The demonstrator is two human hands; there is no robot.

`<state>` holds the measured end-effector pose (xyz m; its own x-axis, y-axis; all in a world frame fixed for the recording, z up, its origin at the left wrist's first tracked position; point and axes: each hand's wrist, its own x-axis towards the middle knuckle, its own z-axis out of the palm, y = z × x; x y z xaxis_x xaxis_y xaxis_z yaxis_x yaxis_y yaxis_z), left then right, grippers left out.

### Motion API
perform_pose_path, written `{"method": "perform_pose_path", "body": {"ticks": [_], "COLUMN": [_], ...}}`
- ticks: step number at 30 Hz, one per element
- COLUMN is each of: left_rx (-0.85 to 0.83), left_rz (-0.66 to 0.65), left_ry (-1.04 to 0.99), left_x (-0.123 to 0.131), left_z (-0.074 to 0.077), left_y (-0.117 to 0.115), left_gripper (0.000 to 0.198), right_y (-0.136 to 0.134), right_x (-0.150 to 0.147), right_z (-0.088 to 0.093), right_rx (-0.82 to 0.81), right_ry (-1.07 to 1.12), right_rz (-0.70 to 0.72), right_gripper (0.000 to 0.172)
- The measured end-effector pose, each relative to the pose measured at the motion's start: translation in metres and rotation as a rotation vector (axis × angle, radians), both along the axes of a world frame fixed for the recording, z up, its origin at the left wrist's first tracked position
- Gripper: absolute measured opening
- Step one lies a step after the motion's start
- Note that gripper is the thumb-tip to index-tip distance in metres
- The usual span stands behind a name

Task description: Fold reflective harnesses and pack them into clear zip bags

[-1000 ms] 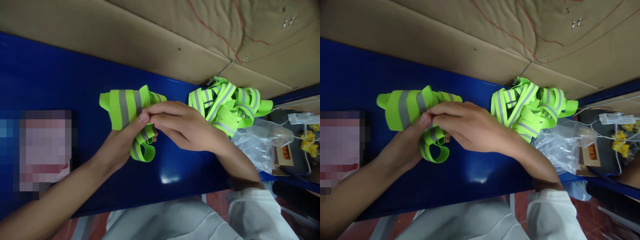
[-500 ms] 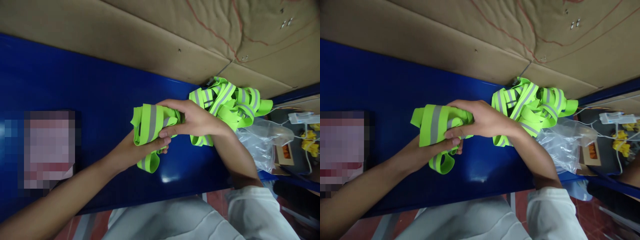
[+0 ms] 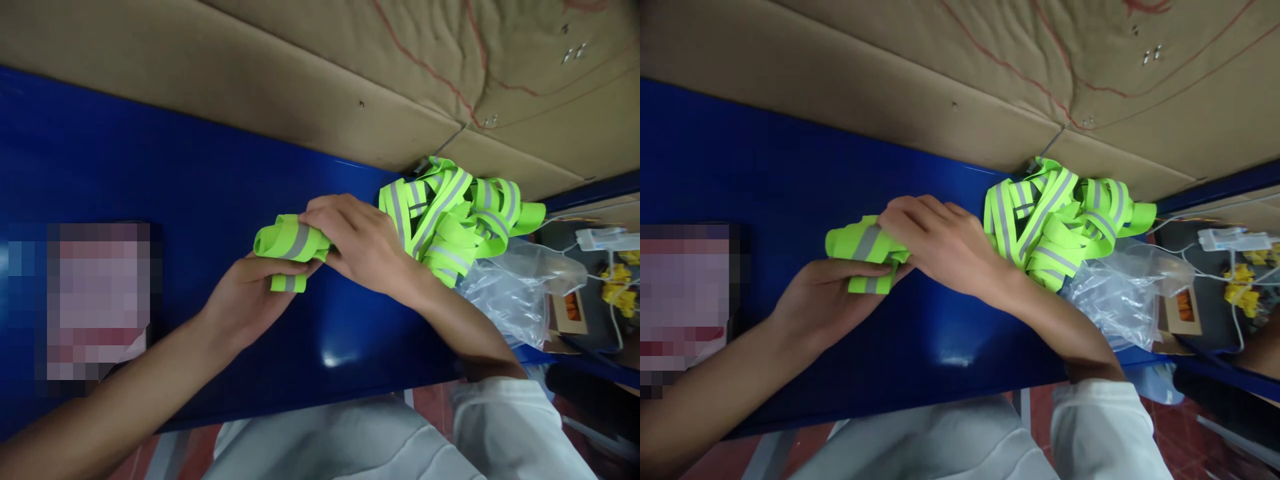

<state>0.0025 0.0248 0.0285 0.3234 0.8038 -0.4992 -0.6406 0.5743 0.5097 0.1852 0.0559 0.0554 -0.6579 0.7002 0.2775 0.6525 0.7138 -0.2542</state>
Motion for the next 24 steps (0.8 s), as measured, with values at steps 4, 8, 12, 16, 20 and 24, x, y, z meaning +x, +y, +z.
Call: {"method": "perform_pose_path", "body": {"ticks": [4, 8, 12, 16, 20, 24], "left_rx": [-0.016, -0.010, -0.021, -0.066, -0.075, -0.055], "left_rz": [0.082, 0.135, 0.169, 0.173, 0.212, 0.270], "left_ry": [-0.080, -0.096, -0.097, -0.057, -0.065, 0.014], "left_x": [-0.007, -0.007, -0.004, -0.005, 0.002, 0.012], "left_z": [0.008, 0.014, 0.014, 0.010, 0.012, 0.018], "left_y": [-0.002, -0.005, -0.005, -0.003, -0.001, 0.000], "left_gripper": [0.061, 0.055, 0.053, 0.066, 0.053, 0.052], "right_y": [-0.008, -0.012, -0.020, -0.029, -0.028, -0.026], "right_x": [-0.010, -0.018, -0.026, -0.029, -0.029, -0.033], "right_z": [-0.008, -0.014, -0.014, -0.012, -0.010, -0.016], "right_rx": [0.078, 0.010, -0.079, -0.073, -0.106, -0.203], "right_ry": [-0.025, 0.003, 0.013, 0.070, 0.156, 0.197], "right_rz": [-0.035, -0.092, -0.158, -0.099, -0.058, -0.143], "right_gripper": [0.026, 0.041, 0.052, 0.060, 0.064, 0.065]}}
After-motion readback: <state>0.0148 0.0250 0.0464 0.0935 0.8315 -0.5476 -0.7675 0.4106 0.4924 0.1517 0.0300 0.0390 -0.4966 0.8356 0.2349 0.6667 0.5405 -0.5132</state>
